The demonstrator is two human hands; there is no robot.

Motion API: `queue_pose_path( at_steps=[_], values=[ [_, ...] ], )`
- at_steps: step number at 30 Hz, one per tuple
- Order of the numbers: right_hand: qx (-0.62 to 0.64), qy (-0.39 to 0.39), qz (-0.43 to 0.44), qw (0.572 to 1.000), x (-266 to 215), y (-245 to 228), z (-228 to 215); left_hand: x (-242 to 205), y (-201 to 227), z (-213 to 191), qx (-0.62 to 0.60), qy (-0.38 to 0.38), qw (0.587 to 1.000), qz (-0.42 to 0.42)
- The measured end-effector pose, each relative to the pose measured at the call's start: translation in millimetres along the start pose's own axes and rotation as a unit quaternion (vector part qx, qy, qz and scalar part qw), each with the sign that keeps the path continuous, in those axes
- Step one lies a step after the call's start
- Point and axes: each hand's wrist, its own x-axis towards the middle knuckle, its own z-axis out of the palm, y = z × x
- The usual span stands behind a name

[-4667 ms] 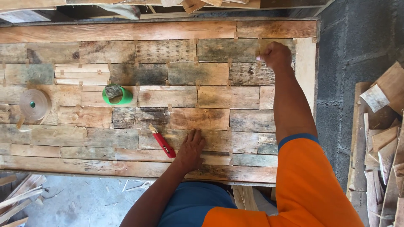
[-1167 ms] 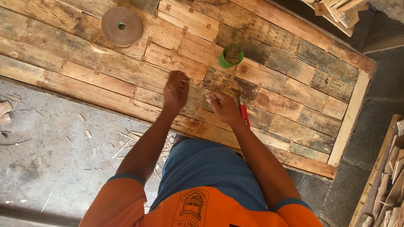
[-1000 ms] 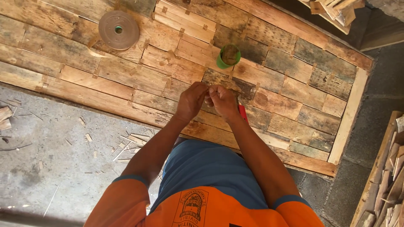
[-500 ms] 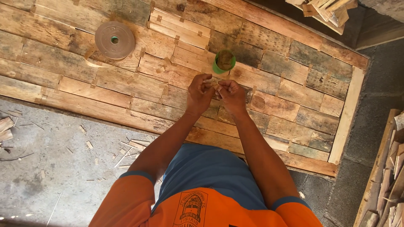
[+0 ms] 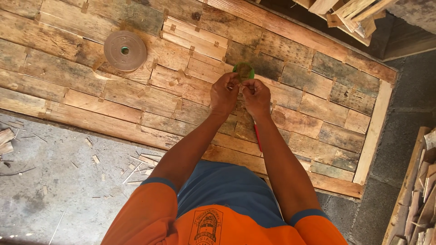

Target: Gluing and arranging small wooden tiles onto a larger board to create a patterned surface.

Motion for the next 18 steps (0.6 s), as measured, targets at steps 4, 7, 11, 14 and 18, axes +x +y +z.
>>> queue_pose_path(
  at_steps=[4,7,11,14,18],
  values=[
    [-0.007,0.016,-0.006,1.0,16.4,-19.4,-1.2,7.9,2.6,4.8,0.008,0.003,1.0,0.022],
    [-0.086,0.052,0.046,0.994,29.9,-28.7,1.6,15.7,-3.5,10.0,0.067,0.038,0.993,0.094],
    [-0.086,0.078,0.051,0.992,49.3,-12.7,2.0,27.1,-24.1,17.1,0.034,0.095,0.994,0.049],
    [-0.093,0.076,0.07,0.99,56.7,-5.2,4.2,31.5,-45.4,24.9,-0.004,0.099,0.995,-0.012],
    [-0.136,0.095,0.078,0.983,57.1,-2.3,6.8,34.7,-51.3,34.0,0.037,0.041,0.996,-0.064]
  ],
)
